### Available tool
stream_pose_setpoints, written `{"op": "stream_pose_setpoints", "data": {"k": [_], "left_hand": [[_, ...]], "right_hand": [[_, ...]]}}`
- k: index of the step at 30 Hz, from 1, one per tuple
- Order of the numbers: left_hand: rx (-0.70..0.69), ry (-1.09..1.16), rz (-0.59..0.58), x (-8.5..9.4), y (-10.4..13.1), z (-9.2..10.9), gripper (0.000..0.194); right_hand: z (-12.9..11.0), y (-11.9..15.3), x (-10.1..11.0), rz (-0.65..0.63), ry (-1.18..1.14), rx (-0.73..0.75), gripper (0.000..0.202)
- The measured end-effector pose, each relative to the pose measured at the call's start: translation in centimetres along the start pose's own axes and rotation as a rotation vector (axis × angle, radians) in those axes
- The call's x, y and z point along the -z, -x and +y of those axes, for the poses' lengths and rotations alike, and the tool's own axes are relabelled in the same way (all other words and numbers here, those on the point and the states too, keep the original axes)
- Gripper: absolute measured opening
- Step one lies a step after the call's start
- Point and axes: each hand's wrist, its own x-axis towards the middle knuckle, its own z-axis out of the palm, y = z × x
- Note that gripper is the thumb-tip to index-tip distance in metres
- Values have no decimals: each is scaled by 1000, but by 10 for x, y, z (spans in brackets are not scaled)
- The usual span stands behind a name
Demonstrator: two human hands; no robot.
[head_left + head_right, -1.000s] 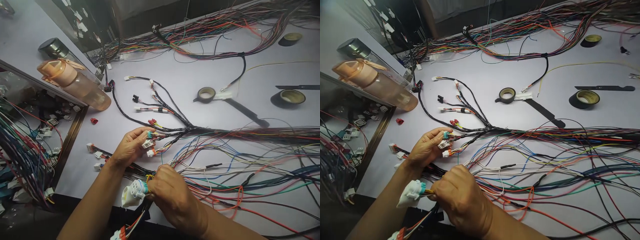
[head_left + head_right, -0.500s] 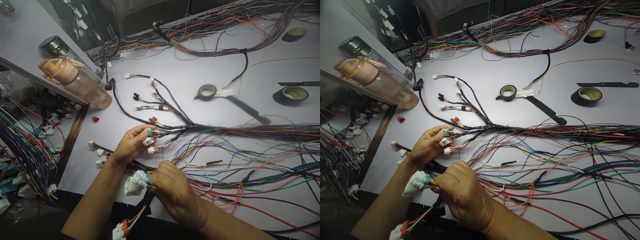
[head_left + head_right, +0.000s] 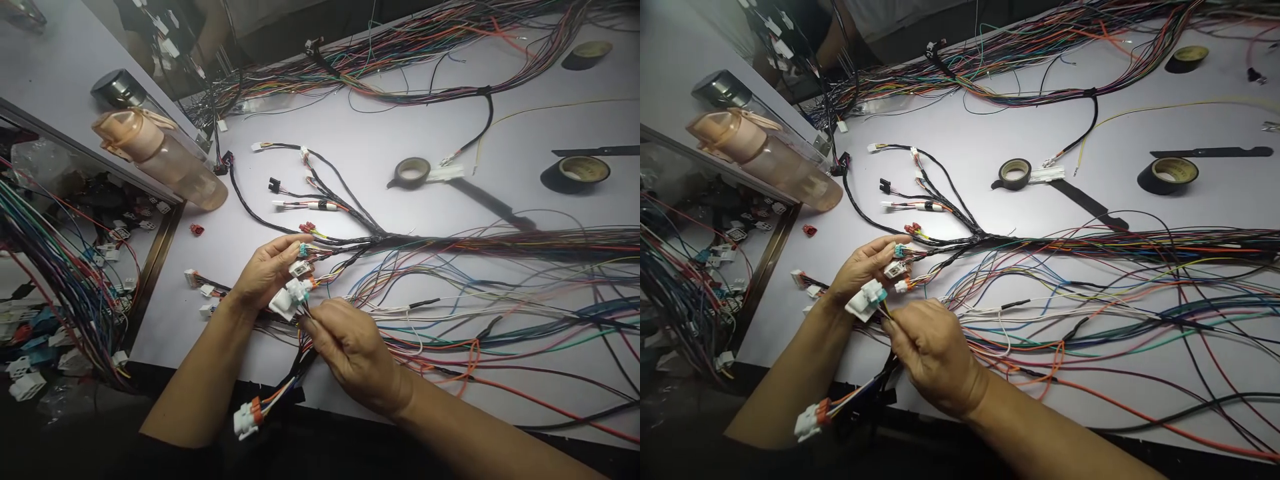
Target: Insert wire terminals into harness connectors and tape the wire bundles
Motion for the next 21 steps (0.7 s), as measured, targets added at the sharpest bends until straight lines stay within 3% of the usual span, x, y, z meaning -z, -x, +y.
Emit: {"op": "stream_pose_setpoints", "data": {"k": [7, 15, 21], "left_hand": [[-71, -43, -9, -2, -1, -1, 22], [-73, -82, -10, 3, -4, -3, 20], [-104, -103, -22, 5, -4, -5, 20]], "right_hand": [[-4, -4, 3, 14, -64, -114, 33], [-1, -7, 9, -17, -402, -444, 33], [6, -8, 8, 24, -636, -556, 34]]}}
